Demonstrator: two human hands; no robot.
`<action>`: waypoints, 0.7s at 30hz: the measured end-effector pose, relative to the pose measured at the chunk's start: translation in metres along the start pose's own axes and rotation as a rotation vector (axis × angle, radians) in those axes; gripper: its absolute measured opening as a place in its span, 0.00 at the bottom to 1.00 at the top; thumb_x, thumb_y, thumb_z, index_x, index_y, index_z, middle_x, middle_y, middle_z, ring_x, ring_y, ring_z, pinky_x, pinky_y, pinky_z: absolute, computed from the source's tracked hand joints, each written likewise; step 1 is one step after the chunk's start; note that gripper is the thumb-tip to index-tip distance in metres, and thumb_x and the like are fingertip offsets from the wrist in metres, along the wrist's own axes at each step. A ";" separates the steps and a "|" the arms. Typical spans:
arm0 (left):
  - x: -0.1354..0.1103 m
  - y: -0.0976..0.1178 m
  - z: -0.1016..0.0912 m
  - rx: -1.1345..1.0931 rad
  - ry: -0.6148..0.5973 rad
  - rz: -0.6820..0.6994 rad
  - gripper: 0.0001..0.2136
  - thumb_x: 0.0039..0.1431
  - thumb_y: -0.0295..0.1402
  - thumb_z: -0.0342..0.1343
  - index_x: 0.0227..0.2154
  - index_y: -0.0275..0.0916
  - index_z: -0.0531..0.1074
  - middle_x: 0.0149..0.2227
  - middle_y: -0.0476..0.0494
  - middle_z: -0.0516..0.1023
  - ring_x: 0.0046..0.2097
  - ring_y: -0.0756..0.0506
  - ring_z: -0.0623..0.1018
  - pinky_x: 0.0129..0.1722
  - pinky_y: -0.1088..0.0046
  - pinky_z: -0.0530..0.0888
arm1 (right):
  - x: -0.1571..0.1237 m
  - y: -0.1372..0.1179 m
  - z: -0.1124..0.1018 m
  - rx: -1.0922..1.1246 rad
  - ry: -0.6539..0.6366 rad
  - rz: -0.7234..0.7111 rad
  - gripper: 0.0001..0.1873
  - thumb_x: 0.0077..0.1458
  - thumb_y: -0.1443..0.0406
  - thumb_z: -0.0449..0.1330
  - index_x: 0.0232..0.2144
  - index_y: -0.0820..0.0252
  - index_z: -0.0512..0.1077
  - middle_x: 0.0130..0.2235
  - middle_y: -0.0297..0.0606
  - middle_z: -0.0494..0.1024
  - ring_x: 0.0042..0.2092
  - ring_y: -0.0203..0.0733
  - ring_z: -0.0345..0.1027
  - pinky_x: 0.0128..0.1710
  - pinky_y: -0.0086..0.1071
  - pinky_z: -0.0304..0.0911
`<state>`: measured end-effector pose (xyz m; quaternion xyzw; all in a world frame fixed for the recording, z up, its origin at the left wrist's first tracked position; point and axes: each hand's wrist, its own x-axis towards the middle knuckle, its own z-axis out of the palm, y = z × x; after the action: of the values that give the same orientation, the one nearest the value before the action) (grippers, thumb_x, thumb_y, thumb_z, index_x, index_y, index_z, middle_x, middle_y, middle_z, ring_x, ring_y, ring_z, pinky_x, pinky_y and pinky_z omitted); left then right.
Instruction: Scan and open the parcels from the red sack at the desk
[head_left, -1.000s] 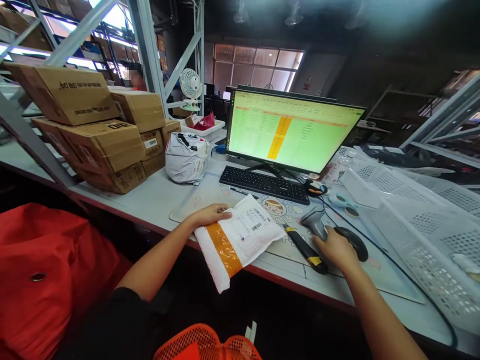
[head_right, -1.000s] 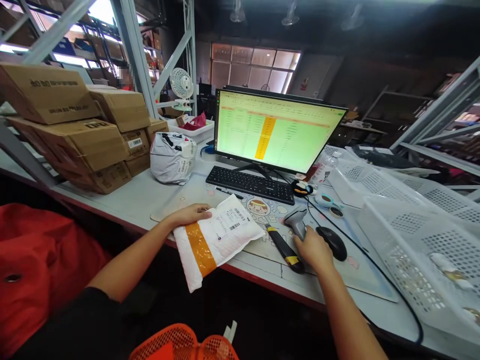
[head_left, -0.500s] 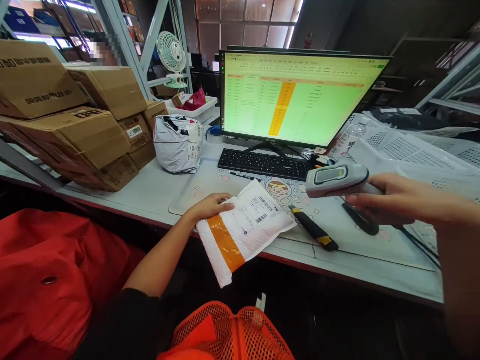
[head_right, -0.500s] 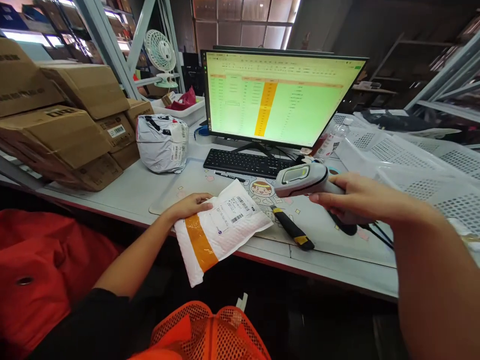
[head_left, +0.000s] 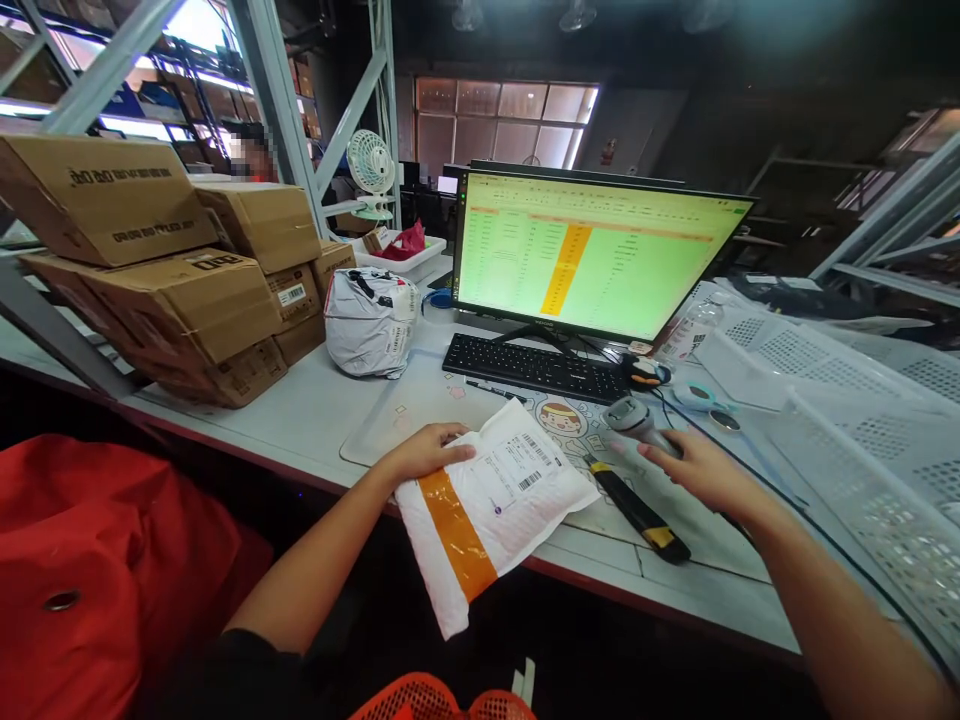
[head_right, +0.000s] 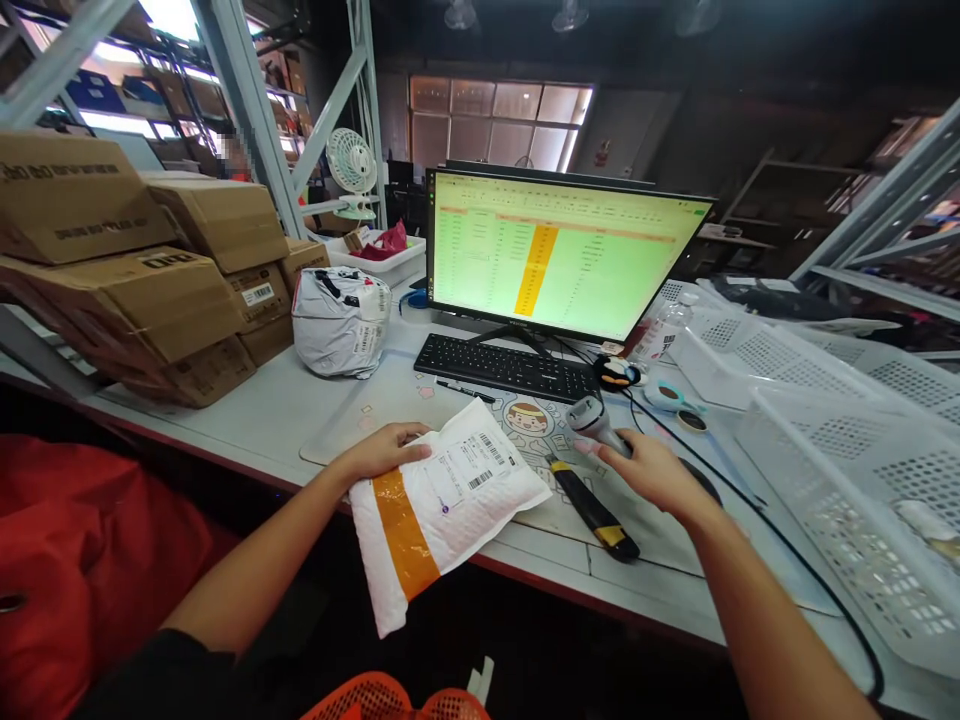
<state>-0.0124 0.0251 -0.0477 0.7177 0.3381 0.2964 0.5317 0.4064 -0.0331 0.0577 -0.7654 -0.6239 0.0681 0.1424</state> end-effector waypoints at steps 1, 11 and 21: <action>0.000 0.000 0.000 0.000 0.003 0.001 0.23 0.59 0.51 0.64 0.48 0.39 0.79 0.52 0.40 0.82 0.53 0.38 0.79 0.55 0.65 0.72 | 0.001 0.009 0.013 -0.051 0.002 0.047 0.22 0.56 0.48 0.62 0.42 0.59 0.77 0.39 0.49 0.83 0.43 0.57 0.79 0.40 0.42 0.74; -0.003 0.006 0.000 0.025 -0.022 -0.043 0.24 0.60 0.52 0.62 0.50 0.39 0.78 0.53 0.40 0.81 0.54 0.37 0.79 0.54 0.65 0.73 | 0.018 0.007 0.020 -0.248 0.151 0.033 0.28 0.67 0.55 0.48 0.57 0.69 0.73 0.57 0.58 0.77 0.57 0.60 0.71 0.57 0.46 0.64; -0.006 0.009 0.002 -0.011 0.001 -0.051 0.25 0.60 0.53 0.63 0.50 0.39 0.78 0.53 0.38 0.81 0.54 0.36 0.79 0.54 0.63 0.73 | 0.114 -0.058 0.053 -0.350 -0.160 -0.186 0.13 0.61 0.62 0.57 0.34 0.61 0.79 0.42 0.47 0.83 0.46 0.49 0.73 0.42 0.33 0.61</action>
<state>-0.0129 0.0173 -0.0400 0.7057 0.3547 0.2849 0.5431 0.3610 0.0957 0.0332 -0.7097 -0.7035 0.0059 -0.0372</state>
